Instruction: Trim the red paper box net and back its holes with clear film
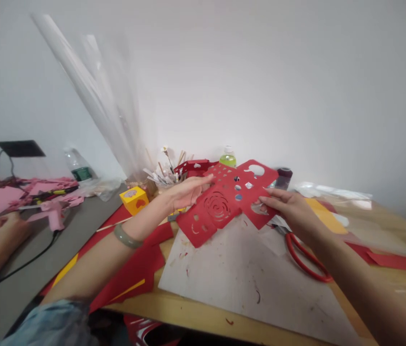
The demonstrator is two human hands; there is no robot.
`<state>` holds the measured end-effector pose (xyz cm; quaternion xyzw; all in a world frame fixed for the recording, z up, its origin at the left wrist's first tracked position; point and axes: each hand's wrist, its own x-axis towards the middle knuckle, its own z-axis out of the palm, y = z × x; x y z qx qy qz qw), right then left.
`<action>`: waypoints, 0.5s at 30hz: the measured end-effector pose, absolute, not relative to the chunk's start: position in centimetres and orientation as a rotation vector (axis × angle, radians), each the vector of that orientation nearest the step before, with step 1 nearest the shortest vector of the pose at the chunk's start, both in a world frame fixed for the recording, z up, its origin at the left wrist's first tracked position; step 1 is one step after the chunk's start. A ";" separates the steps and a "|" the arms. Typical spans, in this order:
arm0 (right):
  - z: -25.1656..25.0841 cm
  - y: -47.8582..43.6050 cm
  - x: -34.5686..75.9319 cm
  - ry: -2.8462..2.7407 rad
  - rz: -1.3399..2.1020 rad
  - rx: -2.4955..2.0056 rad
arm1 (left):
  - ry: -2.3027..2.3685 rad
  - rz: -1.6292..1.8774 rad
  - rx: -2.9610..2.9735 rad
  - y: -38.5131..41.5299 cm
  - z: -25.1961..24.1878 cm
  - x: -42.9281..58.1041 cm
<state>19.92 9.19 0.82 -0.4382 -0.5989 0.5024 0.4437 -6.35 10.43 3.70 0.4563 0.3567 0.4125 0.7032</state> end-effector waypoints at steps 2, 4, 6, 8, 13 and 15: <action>0.7 9.5 20.4 -1.450 1.221 -1.121 | 0.778 0.902 1.048 10.1 3.4 -6.2; 0.6 9.7 20.7 -1.430 1.196 -1.152 | 0.768 0.883 1.082 9.8 3.1 -6.0; 0.6 9.8 20.8 -1.425 1.176 -1.171 | 0.752 0.854 1.121 9.7 2.8 -5.9; 0.6 9.8 20.9 -1.441 1.165 -1.177 | 0.730 0.832 1.165 9.7 2.4 -5.8; 0.8 9.9 21.2 -1.500 1.071 -1.205 | 0.729 0.835 1.297 9.8 1.5 -5.7; 1.0 9.8 21.4 -1.541 1.000 -1.200 | 0.764 0.848 1.364 9.8 1.2 -5.5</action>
